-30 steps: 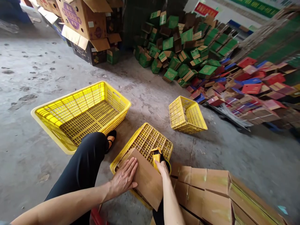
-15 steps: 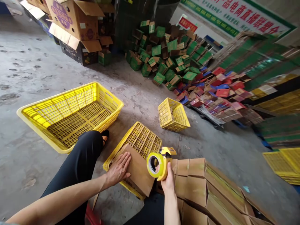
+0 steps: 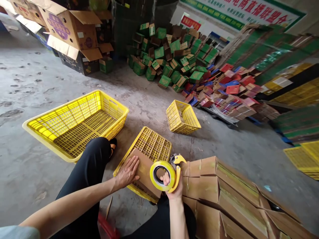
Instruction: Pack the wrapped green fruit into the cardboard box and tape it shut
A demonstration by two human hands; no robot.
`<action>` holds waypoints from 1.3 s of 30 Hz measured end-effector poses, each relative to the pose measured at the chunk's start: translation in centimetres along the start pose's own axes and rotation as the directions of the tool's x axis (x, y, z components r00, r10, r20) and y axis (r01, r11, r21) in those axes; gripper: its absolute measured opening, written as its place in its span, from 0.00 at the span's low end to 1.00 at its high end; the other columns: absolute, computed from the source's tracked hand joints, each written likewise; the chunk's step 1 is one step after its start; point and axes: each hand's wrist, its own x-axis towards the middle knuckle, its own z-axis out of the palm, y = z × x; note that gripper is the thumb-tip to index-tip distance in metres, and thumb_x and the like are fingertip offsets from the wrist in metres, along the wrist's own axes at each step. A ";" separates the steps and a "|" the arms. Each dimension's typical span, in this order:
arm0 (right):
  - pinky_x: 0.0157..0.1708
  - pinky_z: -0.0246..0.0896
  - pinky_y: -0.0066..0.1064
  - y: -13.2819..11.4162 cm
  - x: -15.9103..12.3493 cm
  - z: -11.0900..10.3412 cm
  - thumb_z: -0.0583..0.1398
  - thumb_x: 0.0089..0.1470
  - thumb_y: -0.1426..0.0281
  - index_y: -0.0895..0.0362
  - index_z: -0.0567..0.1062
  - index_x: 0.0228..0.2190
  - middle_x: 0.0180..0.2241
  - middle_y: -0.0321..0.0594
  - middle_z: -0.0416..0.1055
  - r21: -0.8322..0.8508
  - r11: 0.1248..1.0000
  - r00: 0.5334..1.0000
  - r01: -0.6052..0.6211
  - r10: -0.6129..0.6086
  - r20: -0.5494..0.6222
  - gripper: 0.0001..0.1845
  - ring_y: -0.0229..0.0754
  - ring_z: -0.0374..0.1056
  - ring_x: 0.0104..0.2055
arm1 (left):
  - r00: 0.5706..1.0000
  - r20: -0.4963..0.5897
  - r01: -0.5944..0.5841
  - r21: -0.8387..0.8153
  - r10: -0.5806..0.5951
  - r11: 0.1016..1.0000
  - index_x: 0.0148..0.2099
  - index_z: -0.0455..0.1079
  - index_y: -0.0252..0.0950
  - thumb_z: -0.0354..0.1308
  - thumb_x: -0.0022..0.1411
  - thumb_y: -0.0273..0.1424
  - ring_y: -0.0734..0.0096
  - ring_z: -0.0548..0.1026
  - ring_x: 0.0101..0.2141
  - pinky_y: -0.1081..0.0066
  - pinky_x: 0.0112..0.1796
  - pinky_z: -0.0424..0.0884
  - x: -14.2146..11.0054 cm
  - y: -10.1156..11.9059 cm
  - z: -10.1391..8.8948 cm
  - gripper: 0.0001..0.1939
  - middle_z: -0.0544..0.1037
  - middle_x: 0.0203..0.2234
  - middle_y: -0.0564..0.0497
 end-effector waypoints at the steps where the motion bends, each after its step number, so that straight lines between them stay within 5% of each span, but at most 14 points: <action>1: 0.45 0.69 0.50 0.2 0.0 0.1 0.31 0.61 0.34 0.44 0.56 0.15 0.15 0.38 0.58 -0.017 1.000 1.000 -0.002 0.002 0.023 0.39 0.45 0.59 0.19 | 1.000 0.000 0.001 0.002 -0.001 1.000 0.76 0.54 0.28 0.57 0.72 0.49 0.41 0.52 0.73 0.47 0.69 0.54 0.0 0.0 -0.1 0.41 0.54 0.73 0.30; 7: 0.41 0.70 0.48 1.9 0.6 0.3 0.42 0.57 0.28 0.47 0.64 0.13 0.13 0.37 0.58 0.228 0.974 0.960 0.007 -0.071 0.272 0.43 0.44 0.58 0.19 | 0.999 0.048 -0.009 0.021 0.008 1.000 0.75 0.54 0.23 0.59 0.72 0.48 0.40 0.51 0.73 0.47 0.70 0.53 0.2 -0.1 -0.7 0.43 0.52 0.74 0.28; 12: 0.39 0.70 0.49 2.4 1.8 0.0 0.48 0.55 0.27 0.48 0.71 0.15 0.14 0.40 0.62 0.182 0.983 0.912 0.006 -0.080 0.402 0.42 0.49 0.64 0.23 | 0.999 0.044 -0.025 -0.035 0.026 0.999 0.76 0.53 0.27 0.58 0.72 0.48 0.42 0.52 0.73 0.48 0.69 0.55 0.4 -0.6 -0.8 0.43 0.52 0.74 0.30; 19: 0.40 0.71 0.51 2.2 2.0 0.2 0.46 0.54 0.27 0.49 0.71 0.14 0.22 0.49 0.70 0.154 0.987 0.884 0.048 -0.114 0.453 0.44 0.59 0.73 0.38 | 0.999 0.018 -0.031 -0.170 0.035 0.985 0.74 0.58 0.30 0.59 0.72 0.44 0.45 0.55 0.73 0.49 0.69 0.58 0.7 -1.4 -1.5 0.37 0.57 0.73 0.32; 26: 0.39 0.72 0.51 2.7 2.4 0.4 0.47 0.52 0.26 0.49 0.70 0.15 0.25 0.51 0.73 0.113 0.993 0.894 -0.022 -0.031 0.446 0.43 0.59 0.73 0.38 | 0.998 0.047 -0.022 -0.234 0.034 0.972 0.70 0.63 0.29 0.59 0.72 0.35 0.46 0.60 0.71 0.49 0.69 0.60 1.9 -1.4 -3.6 0.29 0.64 0.70 0.32; 33: 0.32 0.73 0.46 3.2 3.5 0.2 0.53 0.49 0.26 0.51 0.77 0.29 0.25 0.47 0.75 0.147 0.981 0.910 -0.124 0.053 0.410 0.41 0.55 0.74 0.31 | 0.995 0.099 0.009 -0.243 0.016 0.970 0.64 0.70 0.31 0.63 0.67 0.30 0.45 0.60 0.71 0.50 0.69 0.59 2.3 -0.7 -5.0 0.24 0.65 0.69 0.33; 36: 0.24 0.68 0.42 3.9 4.0 0.3 0.61 0.50 0.32 0.52 0.78 0.31 0.22 0.44 0.75 0.154 0.974 0.918 -0.164 0.093 0.386 0.36 0.49 0.69 0.22 | 0.993 0.111 0.084 -0.428 -0.040 0.900 0.61 0.72 0.33 0.59 0.68 0.28 0.48 0.61 0.71 0.51 0.70 0.57 2.7 -0.4 -6.0 0.21 0.68 0.68 0.36; 39: 0.20 0.65 0.38 4.4 4.4 0.5 0.64 0.50 0.34 0.53 0.78 0.30 0.20 0.41 0.74 0.170 0.969 0.926 -0.180 0.109 0.362 0.33 0.44 0.66 0.18 | 0.934 0.243 0.357 -0.686 -0.262 0.634 0.61 0.73 0.35 0.55 0.70 0.29 0.54 0.64 0.69 0.57 0.70 0.56 3.7 0.2 -6.9 0.20 0.71 0.66 0.39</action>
